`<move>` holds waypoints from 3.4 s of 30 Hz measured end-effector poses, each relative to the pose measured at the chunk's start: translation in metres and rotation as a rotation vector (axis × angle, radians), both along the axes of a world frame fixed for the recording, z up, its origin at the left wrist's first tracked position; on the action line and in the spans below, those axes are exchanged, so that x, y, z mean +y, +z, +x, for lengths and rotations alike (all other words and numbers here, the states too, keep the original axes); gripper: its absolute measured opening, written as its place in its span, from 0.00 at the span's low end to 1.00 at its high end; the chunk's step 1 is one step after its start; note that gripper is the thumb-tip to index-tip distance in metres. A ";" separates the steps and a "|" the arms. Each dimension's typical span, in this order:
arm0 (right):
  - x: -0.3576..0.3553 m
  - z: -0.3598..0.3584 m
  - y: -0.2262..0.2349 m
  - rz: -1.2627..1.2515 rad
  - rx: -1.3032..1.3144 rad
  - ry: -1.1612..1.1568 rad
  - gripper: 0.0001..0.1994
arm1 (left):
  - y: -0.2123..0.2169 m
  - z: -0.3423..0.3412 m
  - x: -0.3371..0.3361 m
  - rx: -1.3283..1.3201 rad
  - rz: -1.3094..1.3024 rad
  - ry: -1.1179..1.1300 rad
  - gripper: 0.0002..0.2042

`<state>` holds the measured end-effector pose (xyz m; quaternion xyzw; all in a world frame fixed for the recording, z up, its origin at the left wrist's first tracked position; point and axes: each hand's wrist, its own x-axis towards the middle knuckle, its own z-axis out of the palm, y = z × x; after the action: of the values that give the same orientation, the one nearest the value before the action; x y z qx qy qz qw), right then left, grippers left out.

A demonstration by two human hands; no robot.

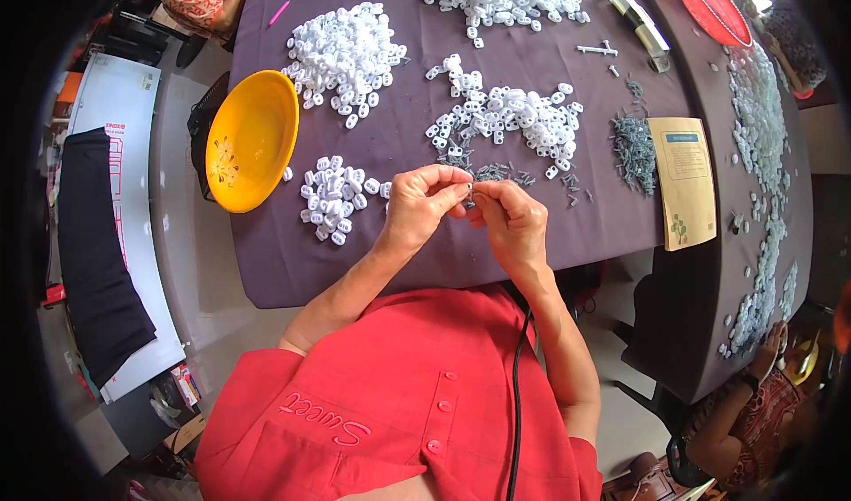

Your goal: The person repeatedly picks up plastic cord lock casings and small plastic inserts from piles on the table and presses the components together by hand to assemble them.

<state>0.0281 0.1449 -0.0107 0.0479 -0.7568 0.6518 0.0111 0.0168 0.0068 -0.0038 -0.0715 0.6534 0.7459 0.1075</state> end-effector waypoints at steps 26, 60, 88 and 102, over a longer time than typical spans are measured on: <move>0.013 0.003 0.013 0.123 -0.218 0.053 0.04 | -0.005 0.004 0.003 0.011 0.061 -0.042 0.05; 0.013 0.007 0.009 0.263 -0.219 0.180 0.03 | -0.010 0.019 -0.001 0.070 0.021 -0.022 0.04; 0.014 0.002 -0.002 0.217 0.172 0.024 0.03 | -0.022 0.013 0.005 -0.057 0.164 0.024 0.07; 0.083 -0.040 -0.012 0.858 0.225 -0.285 0.06 | -0.027 0.013 -0.001 -0.107 0.187 -0.026 0.04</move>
<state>-0.0116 0.2277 -0.0228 0.0142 -0.9512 0.2625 0.1618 0.0301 0.0062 -0.0303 -0.0926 0.5751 0.7973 0.1580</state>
